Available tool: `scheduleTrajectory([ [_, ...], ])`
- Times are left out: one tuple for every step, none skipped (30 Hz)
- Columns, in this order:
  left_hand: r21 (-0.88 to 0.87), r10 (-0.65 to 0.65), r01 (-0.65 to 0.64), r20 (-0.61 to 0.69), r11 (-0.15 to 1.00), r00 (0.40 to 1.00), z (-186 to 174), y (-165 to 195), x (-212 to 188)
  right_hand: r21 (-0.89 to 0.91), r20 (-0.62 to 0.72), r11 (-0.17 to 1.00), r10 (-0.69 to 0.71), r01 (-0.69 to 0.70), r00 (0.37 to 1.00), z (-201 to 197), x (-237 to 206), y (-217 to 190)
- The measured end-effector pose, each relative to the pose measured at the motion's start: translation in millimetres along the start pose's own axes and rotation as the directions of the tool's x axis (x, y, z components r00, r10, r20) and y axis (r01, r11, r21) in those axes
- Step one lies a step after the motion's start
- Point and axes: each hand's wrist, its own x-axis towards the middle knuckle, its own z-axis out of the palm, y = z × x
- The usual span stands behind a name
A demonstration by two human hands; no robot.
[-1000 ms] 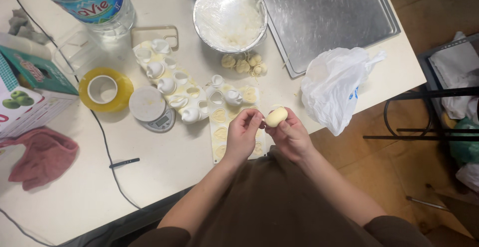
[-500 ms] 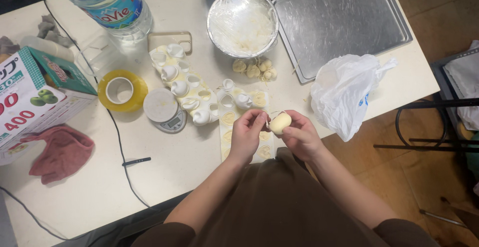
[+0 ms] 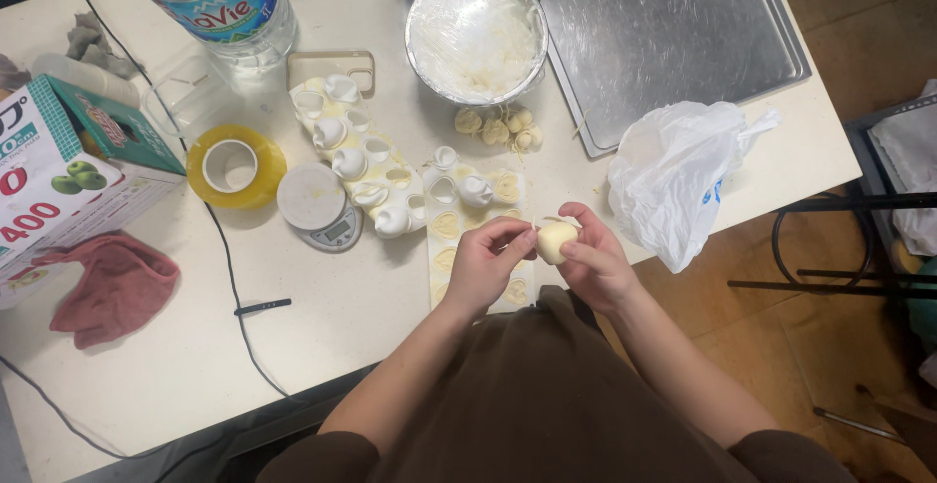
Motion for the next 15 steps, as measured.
scheduleTrajectory([
  [0.024,0.009,-0.009,0.004,1.000,1.000,1,0,0,0.001,-0.002,1.000,0.002,-0.002,1.000,-2,-2,0],
  [0.048,0.018,-0.019,0.007,0.999,1.000,1,0,0,0.001,-0.003,1.000,0.004,-0.004,1.000,-3,-3,0],
  [0.073,0.029,-0.030,0.010,0.997,1.000,2,-1,0,0.002,-0.009,1.000,0.006,-0.006,1.000,-5,-4,1],
  [0.099,0.042,-0.041,-0.003,0.994,0.999,3,-1,0,0.003,-0.015,1.000,0.007,-0.007,1.000,-7,-5,2],
  [0.125,0.055,-0.053,-0.015,0.991,0.998,4,-2,0,0.003,-0.020,1.000,0.008,-0.008,1.000,-8,-6,4],
  [0.152,0.068,-0.063,-0.026,0.986,0.997,5,-2,0,-0.003,-0.016,1.000,0.000,0.000,1.000,-10,-6,6],
  [0.186,0.066,-0.058,-0.034,0.981,0.997,6,-3,0,-0.009,-0.012,1.000,-0.008,0.008,1.000,-10,-7,8],
  [0.221,0.064,-0.053,-0.042,0.974,0.997,6,-4,1,-0.016,-0.007,1.000,-0.016,0.016,1.000,-11,-7,11],
  [0.255,0.061,-0.046,-0.050,0.966,0.997,6,-5,1,0.004,-0.017,1.000,-0.007,0.007,1.000,-12,-7,13],
  [0.244,0.042,-0.027,-0.053,0.969,0.998,6,-7,1,0.024,-0.029,1.000,0.002,-0.001,1.000,-12,-7,15],
  [0.233,0.021,-0.008,-0.054,0.972,0.998,5,-8,1,0.043,-0.041,0.999,0.010,-0.008,0.999,-12,-7,16],
  [0.223,0.002,0.009,-0.052,0.975,0.999,4,-10,2,0.072,-0.061,0.997,0.014,-0.009,0.998,-11,-7,16],
  [0.167,0.020,-0.015,-0.027,0.986,0.999,3,-12,2,0.100,-0.079,0.995,0.017,-0.009,0.997,-11,-7,15],
  [0.109,0.039,-0.038,-0.006,0.993,0.999,1,-14,2,0.129,-0.095,0.992,0.023,-0.010,0.995,-11,-7,14],
  [0.051,0.059,-0.059,0.012,0.997,0.998,0,-16,1,0.116,-0.072,0.993,0.014,-0.005,0.997,-10,-7,12],
])
